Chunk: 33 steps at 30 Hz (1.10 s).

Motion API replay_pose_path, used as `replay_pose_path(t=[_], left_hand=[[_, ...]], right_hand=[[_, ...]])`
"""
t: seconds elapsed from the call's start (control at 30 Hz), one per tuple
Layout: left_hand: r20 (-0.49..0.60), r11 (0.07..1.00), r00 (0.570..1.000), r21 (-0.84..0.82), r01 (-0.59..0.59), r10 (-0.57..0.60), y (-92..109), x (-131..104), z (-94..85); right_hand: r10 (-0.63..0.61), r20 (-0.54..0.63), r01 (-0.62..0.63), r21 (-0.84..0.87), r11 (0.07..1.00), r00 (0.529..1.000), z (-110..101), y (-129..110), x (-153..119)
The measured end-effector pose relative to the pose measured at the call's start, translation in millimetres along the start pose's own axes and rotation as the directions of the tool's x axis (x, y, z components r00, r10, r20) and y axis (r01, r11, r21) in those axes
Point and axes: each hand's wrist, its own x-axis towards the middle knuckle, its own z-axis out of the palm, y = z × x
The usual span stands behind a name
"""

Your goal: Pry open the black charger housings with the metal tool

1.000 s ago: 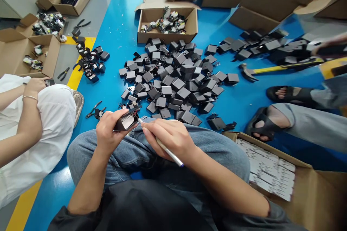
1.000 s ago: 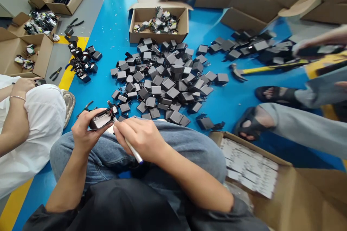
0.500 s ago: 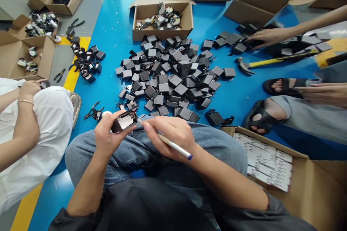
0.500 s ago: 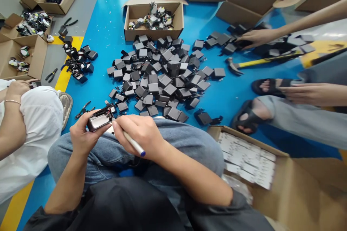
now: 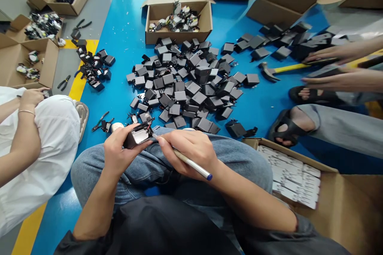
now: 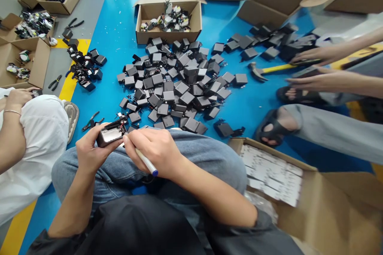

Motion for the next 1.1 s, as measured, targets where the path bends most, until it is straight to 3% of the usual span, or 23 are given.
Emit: replay_pose_path(t=[0.2, 0.53, 0.83, 0.93, 1.1], left_hand=[[-0.005, 0.995, 0.998, 0.067, -0.068, 0.068, 0, 1, -1.1], [0.022, 0.968, 0.971, 0.076, -0.238, 0.237, -4, 3, -0.8], [0.098, 0.98, 0.975, -0.001, -0.199, 0.198, -4, 1, -1.0], [0.114, 0.978, 0.973, -0.084, -0.19, 0.199, -3, 2, -2.3], [0.156, 0.99, 0.98, -0.085, -0.112, 0.124, -7, 4, -0.9]], right_hand=[[-0.009, 0.075, 0.01, -0.025, 1.0, 0.997, -1, 2, 2], [0.084, 0.27, -0.129, 0.15, 0.98, 0.959, -17, 8, 6], [0.177, 0.383, -0.303, 0.3, 0.905, 0.907, -17, 18, 12], [0.203, 0.365, -0.335, 0.347, 0.876, 0.909, -10, 18, 13], [0.272, 0.191, -0.323, 0.338, 0.884, 0.943, -17, 14, 11]])
